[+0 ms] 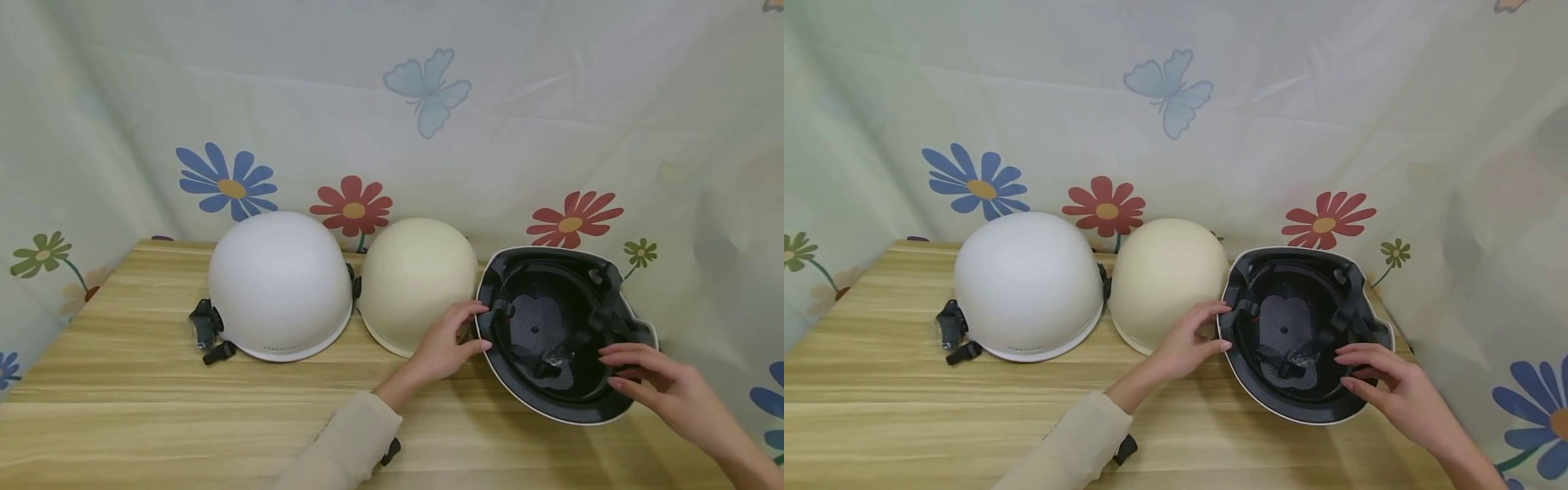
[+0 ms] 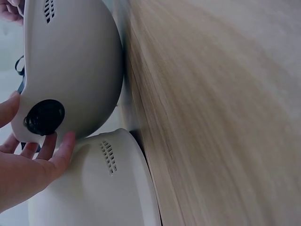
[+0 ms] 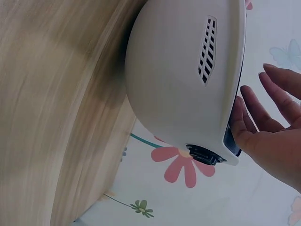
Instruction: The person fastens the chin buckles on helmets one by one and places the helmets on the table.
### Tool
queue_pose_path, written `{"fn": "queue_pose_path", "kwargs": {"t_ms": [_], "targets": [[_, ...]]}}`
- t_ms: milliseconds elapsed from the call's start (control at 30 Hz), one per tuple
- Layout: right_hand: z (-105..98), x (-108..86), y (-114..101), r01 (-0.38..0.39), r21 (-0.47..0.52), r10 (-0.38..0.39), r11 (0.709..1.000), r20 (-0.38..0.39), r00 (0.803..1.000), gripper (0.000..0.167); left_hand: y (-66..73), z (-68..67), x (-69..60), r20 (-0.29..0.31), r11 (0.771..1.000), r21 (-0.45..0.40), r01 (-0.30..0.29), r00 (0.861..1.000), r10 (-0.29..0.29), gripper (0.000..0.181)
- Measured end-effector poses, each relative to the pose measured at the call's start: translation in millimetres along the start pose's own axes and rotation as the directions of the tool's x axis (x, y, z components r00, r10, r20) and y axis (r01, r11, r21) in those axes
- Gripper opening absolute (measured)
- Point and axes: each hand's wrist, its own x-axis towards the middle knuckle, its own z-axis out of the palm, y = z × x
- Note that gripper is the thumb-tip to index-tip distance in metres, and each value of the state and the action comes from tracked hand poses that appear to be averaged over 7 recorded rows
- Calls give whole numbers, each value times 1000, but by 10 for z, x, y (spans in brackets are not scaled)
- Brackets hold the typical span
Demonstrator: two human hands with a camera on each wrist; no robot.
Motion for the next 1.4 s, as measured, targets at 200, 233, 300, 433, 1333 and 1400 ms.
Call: {"fn": "queue_pose_path", "kwargs": {"t_ms": [200,233,300,433,1333,1400], "targets": [[-13,50,-38,-48,5,47,999,32,998,39,-6,-4,-17,-7,1000,-2,-23,1000,23,46],[-10,52,-36,-64,19,63,998,46,997,39,-9,-2,-20,-7,999,7,-35,999,35,46],[9,48,-24,-93,51,89,994,71,993,38,-12,2,-28,-6,997,29,-65,998,65,46],[115,18,39,-94,107,85,990,80,993,38,-14,14,-37,4,990,66,-128,992,128,47],[551,326,338,-179,-145,194,973,100,976,38,-22,84,10,3,979,153,-131,991,133,48],[554,345,339,-190,-150,211,970,138,968,40,-15,86,13,4,979,155,-132,991,133,48]]}}
